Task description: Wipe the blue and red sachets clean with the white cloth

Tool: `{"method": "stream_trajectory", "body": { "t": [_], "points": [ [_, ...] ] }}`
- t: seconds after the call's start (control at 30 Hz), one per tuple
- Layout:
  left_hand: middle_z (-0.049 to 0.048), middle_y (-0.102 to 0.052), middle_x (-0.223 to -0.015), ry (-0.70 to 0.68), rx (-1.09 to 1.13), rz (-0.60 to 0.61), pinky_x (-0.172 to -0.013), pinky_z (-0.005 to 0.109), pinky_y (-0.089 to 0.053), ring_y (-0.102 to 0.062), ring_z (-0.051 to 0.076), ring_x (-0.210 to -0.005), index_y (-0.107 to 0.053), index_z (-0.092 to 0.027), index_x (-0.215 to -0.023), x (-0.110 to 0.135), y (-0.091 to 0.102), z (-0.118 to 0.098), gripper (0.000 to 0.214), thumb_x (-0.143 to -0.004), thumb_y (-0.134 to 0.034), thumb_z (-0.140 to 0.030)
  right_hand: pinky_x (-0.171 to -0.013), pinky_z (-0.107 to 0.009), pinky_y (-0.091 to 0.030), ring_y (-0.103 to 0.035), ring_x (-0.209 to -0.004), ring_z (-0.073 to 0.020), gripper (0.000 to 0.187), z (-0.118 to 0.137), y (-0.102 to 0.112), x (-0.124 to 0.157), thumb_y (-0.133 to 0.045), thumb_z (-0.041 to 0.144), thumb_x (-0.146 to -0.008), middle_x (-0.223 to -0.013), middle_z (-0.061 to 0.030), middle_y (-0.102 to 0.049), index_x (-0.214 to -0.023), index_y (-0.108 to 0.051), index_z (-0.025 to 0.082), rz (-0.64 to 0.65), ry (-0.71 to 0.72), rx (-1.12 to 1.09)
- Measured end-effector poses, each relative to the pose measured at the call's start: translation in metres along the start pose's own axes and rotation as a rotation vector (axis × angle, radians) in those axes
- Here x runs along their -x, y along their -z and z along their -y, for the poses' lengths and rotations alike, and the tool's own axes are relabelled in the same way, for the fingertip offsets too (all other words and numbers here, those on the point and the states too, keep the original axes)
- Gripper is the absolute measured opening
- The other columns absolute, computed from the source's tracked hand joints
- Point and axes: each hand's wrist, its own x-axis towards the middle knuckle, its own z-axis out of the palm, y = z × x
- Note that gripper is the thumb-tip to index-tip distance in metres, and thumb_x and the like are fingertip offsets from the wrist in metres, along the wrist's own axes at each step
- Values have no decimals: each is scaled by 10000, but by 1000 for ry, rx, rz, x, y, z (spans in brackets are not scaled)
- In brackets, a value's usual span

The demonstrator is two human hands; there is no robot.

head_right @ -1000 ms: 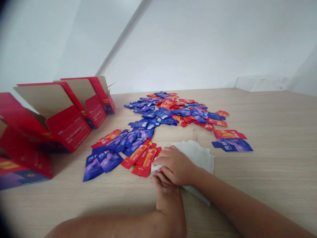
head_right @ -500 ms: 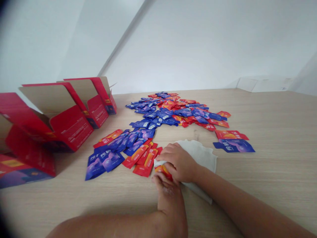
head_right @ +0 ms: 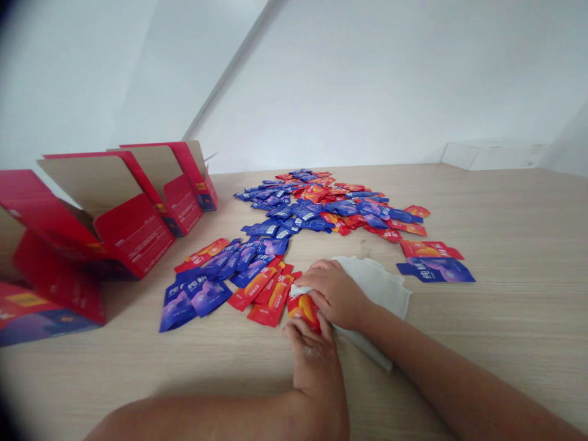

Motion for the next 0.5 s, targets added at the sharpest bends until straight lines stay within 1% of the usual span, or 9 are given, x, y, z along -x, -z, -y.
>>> {"method": "stream_trajectory", "body": {
  "t": [0.03, 0.1, 0.2, 0.27, 0.37, 0.43, 0.5],
  "points": [
    [227, -605, -1144, -1, -6, 17, -959, 546, -361, -553, 309, -1071, -482, -109, -1257, 0, 3, 1, 474, -808, -351, -30, -859, -391, -344, -500, -992, -212, 338, 4, 1, 1, -471, 102, -776, -1026, -51, -648, -1055, -622, 219, 6, 23, -18],
    [242, -601, -1141, 19, -39, 72, -973, 523, -356, -545, 315, -1081, -528, -45, -1201, 1, 10, 3, 436, -798, -364, -27, -848, -381, -348, -505, -976, -205, 323, 12, 1, 1, -475, 111, -780, -1001, -42, -653, -1032, -634, 235, 64, 63, -50],
    [255, -588, -1153, -19, -99, 115, -972, 513, -361, -531, 329, -1095, -559, -10, -1155, 2, 17, 5, 405, -797, -373, -42, -841, -370, -348, -512, -961, -199, 286, 16, -1, -1, -482, 129, -792, -975, -35, -658, -996, -651, 240, 133, 58, -60],
    [252, -578, -1170, -42, -119, 106, -955, 528, -371, -523, 334, -1104, -511, -34, -1214, 3, 18, 6, 433, -806, -369, -55, -839, -371, -348, -510, -961, -201, 290, 12, -3, -3, -481, 128, -794, -975, -40, -656, -1002, -652, 235, 124, 24, -41],
    [233, -567, -1197, -50, -127, 103, -936, 543, -384, -530, 326, -1100, -420, -109, -1300, 2, 18, 6, 492, -815, -354, -55, -842, -381, -350, -510, -956, -209, 306, 1, -4, -4, -469, 111, -789, -971, -51, -657, -1008, -652, 221, 92, -32, -2],
    [221, -569, -1199, -54, -122, 130, -932, 534, -391, -537, 317, -1094, -399, -149, -1316, 1, 19, 7, 514, -817, -337, -43, -847, -390, -353, -512, -954, -213, 305, -5, -3, -3, -464, 109, -790, -965, -56, -658, -1006, -653, 214, 73, -57, 16],
    [217, -578, -1187, -60, -118, 146, -936, 529, -389, -535, 313, -1096, -409, -161, -1310, 0, 19, 7, 516, -817, -326, -33, -850, -396, -356, -513, -962, -215, 303, -7, -3, -2, -465, 115, -792, -973, -58, -656, -1015, -646, 210, 42, -54, 12]
  ]
}}
